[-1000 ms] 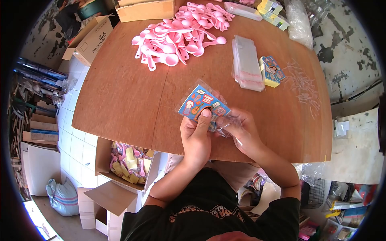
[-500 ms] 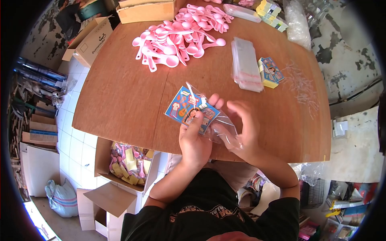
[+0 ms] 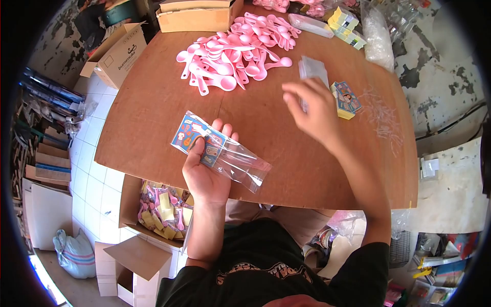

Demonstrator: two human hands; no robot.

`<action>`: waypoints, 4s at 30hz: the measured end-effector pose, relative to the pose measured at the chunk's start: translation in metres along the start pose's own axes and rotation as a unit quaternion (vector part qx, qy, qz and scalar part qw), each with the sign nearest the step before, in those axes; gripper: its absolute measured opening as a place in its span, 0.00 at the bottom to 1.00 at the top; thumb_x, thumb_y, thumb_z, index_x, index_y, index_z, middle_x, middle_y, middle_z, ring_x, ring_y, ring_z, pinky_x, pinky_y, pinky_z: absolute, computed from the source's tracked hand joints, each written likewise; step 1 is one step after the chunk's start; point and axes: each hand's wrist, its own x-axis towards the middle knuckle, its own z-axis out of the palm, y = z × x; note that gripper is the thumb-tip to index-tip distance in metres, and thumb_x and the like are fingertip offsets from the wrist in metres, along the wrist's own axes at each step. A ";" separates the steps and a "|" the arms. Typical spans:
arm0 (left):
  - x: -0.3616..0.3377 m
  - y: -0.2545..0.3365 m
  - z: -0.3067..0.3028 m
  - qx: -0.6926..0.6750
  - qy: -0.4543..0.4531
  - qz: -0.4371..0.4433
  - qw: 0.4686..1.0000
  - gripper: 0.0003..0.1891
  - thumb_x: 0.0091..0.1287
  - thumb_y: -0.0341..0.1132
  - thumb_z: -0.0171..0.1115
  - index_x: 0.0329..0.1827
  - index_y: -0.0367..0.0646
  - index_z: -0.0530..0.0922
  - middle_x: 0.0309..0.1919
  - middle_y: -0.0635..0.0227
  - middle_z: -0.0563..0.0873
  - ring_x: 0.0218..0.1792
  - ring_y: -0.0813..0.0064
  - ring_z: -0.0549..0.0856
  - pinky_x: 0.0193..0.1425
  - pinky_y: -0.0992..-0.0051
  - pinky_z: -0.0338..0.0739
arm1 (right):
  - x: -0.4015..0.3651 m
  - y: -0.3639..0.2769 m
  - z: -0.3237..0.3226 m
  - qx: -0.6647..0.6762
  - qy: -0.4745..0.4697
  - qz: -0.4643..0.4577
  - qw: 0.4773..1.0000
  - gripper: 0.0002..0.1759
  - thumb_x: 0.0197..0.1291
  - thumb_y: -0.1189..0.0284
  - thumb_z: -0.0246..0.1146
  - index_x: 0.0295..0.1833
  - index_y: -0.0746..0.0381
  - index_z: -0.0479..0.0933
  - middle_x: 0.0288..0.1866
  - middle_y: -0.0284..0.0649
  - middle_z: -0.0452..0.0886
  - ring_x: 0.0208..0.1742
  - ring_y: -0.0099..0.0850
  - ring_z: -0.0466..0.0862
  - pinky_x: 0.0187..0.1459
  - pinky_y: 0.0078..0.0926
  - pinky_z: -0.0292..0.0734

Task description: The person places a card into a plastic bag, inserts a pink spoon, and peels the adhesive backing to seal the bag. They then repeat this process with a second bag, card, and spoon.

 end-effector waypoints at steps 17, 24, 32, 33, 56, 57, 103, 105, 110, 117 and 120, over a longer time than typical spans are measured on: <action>-0.011 0.003 0.008 0.076 0.060 0.011 0.995 0.19 0.70 0.35 0.51 0.61 0.36 0.65 0.55 0.54 0.78 0.57 0.54 0.78 0.66 0.54 0.71 | 0.060 0.100 0.064 -0.135 -0.268 -0.014 0.954 0.11 0.55 0.68 0.67 0.43 0.59 0.80 0.39 0.41 0.78 0.49 0.40 0.78 0.51 0.40 0.72; -0.002 0.010 0.016 0.041 0.091 0.027 0.995 0.16 0.71 0.33 0.49 0.58 0.36 0.69 0.53 0.55 0.80 0.57 0.56 0.79 0.65 0.56 0.73 | 0.036 0.061 0.014 -0.010 -0.218 -0.039 0.975 0.09 0.52 0.72 0.69 0.34 0.63 0.76 0.31 0.39 0.81 0.39 0.37 0.82 0.41 0.34 0.76; 0.013 -0.001 0.022 0.005 0.040 -0.009 0.999 0.13 0.73 0.36 0.50 0.53 0.36 0.70 0.49 0.56 0.81 0.54 0.58 0.81 0.60 0.58 0.78 | -0.036 -0.040 -0.036 0.202 -0.033 0.004 0.979 0.23 0.57 0.77 0.67 0.58 0.64 0.71 0.39 0.41 0.85 0.36 0.29 0.86 0.38 0.25 0.81; 0.015 -0.004 0.024 0.006 0.045 -0.015 0.999 0.13 0.74 0.37 0.50 0.52 0.35 0.70 0.49 0.56 0.81 0.54 0.58 0.81 0.60 0.58 0.79 | -0.046 -0.047 -0.045 0.184 -0.047 -0.038 0.981 0.24 0.55 0.77 0.68 0.58 0.64 0.71 0.40 0.41 0.85 0.37 0.30 0.86 0.39 0.25 0.82; 0.002 -0.053 0.023 0.062 0.012 -0.086 0.994 0.23 0.77 0.47 0.40 0.59 0.33 0.67 0.53 0.53 0.79 0.57 0.55 0.79 0.67 0.54 0.71 | -0.075 -0.080 -0.071 -0.050 0.064 -0.248 0.965 0.18 0.48 0.79 0.72 0.45 0.50 0.80 0.51 0.38 0.82 0.47 0.35 0.79 0.46 0.29 0.84; 0.001 -0.055 0.024 0.066 0.009 -0.090 0.994 0.24 0.77 0.48 0.39 0.59 0.33 0.67 0.54 0.53 0.79 0.57 0.54 0.78 0.67 0.54 0.70 | -0.074 -0.080 -0.070 -0.051 0.063 -0.248 0.965 0.18 0.48 0.79 0.72 0.45 0.50 0.80 0.51 0.38 0.82 0.47 0.35 0.79 0.46 0.29 0.84; -0.035 -0.049 0.068 0.581 -0.245 -0.009 0.776 0.16 0.70 0.23 0.50 0.60 0.32 0.75 0.26 0.64 0.86 0.29 0.81 0.85 0.37 0.80 0.80 | -0.002 -0.099 -0.115 0.043 -0.114 0.018 0.992 0.09 0.48 0.81 0.68 0.38 0.62 0.83 0.34 0.37 0.82 0.31 0.32 0.83 0.31 0.24 0.77; -0.034 -0.049 0.066 0.581 -0.248 -0.019 0.775 0.17 0.70 0.24 0.49 0.60 0.32 0.75 0.26 0.63 0.87 0.29 0.80 0.86 0.36 0.79 0.80 | -0.003 -0.100 -0.115 0.037 -0.107 0.027 0.993 0.08 0.48 0.81 0.67 0.37 0.62 0.83 0.33 0.37 0.81 0.30 0.32 0.82 0.29 0.25 0.77; -0.036 -0.051 0.069 0.597 -0.251 0.006 0.762 0.17 0.69 0.23 0.49 0.60 0.32 0.75 0.26 0.63 0.86 0.29 0.78 0.87 0.36 0.79 0.81 | -0.004 -0.099 -0.116 0.005 -0.120 -0.003 0.993 0.08 0.48 0.81 0.67 0.37 0.63 0.81 0.34 0.35 0.79 0.30 0.33 0.81 0.30 0.27 0.76; -0.041 -0.057 0.062 0.586 -0.270 0.019 0.764 0.18 0.66 0.22 0.51 0.59 0.29 0.74 0.27 0.60 0.86 0.29 0.77 0.87 0.34 0.79 0.80 | -0.015 -0.101 -0.109 -0.152 -0.097 -0.079 0.980 0.08 0.36 0.73 0.65 0.27 0.60 0.74 0.29 0.32 0.70 0.27 0.27 0.74 0.21 0.26 0.69; -0.039 -0.054 0.065 0.658 -0.305 0.037 0.688 0.20 0.61 0.20 0.52 0.58 0.27 0.73 0.27 0.55 0.83 0.29 0.69 0.86 0.33 0.76 0.78 | -0.022 -0.097 -0.101 -0.213 -0.083 -0.105 0.968 0.10 0.31 0.71 0.63 0.25 0.60 0.73 0.28 0.32 0.68 0.27 0.26 0.73 0.20 0.24 0.68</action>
